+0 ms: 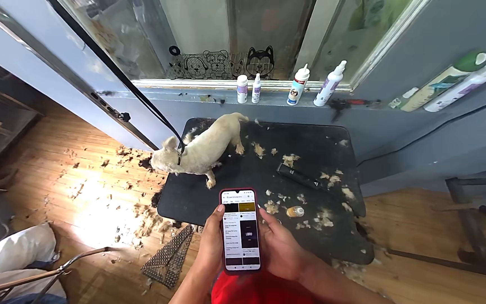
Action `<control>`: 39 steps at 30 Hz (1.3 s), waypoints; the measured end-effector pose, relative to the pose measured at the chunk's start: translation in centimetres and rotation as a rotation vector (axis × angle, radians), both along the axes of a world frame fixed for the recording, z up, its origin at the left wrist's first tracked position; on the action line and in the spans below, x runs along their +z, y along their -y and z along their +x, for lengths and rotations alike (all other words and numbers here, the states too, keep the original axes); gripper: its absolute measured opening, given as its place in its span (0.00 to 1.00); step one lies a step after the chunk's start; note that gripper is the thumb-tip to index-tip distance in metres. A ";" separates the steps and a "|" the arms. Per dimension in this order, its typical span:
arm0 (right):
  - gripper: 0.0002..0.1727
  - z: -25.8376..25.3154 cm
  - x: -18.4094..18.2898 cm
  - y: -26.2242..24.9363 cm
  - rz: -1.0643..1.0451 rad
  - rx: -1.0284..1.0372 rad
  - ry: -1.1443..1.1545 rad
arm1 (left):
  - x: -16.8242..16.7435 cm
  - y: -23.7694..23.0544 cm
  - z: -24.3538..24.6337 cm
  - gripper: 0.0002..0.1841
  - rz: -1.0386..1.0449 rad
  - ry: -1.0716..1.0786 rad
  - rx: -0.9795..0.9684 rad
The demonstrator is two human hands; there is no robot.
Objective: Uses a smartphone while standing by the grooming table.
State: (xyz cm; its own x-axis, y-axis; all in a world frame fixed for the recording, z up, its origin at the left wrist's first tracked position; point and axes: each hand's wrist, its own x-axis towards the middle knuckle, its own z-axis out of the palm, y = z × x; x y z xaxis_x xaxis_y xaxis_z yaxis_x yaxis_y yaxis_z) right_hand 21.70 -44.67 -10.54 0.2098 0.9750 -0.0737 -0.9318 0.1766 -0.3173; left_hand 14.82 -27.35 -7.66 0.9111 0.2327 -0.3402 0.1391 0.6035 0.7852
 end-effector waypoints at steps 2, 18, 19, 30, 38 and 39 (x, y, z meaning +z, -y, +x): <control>0.46 0.0 0.0 -0.1 0.003 -0.001 -0.004 | 0.1 -0.1 0.0 0.31 0.013 -0.014 0.008; 0.46 0.4 -0.1 -0.2 -0.033 -0.004 -0.023 | 0.2 -0.1 0.5 0.35 0.060 -0.025 -0.005; 0.47 0.4 -0.2 -0.2 -0.027 -0.010 -0.007 | 0.2 -0.2 0.5 0.35 0.062 -0.015 -0.015; 0.44 0.1 -0.6 0.2 -0.006 -0.033 -0.041 | 0.1 0.2 0.3 0.33 0.043 -0.011 -0.023; 0.45 0.0 -0.8 0.3 -0.024 -0.023 -0.031 | -0.2 0.3 0.0 0.31 0.033 -0.026 -0.010; 0.46 0.0 -0.8 0.3 -0.020 -0.021 -0.031 | -0.2 0.4 0.0 0.32 0.030 -0.022 -0.011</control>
State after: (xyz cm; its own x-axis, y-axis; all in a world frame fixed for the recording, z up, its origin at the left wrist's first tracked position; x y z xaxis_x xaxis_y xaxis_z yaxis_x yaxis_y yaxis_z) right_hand 21.70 -44.92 -11.37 0.2272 0.9687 -0.0997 -0.9373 0.1898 -0.2923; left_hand 14.82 -27.72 -7.86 0.9061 0.2335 -0.3529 0.1626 0.5778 0.7998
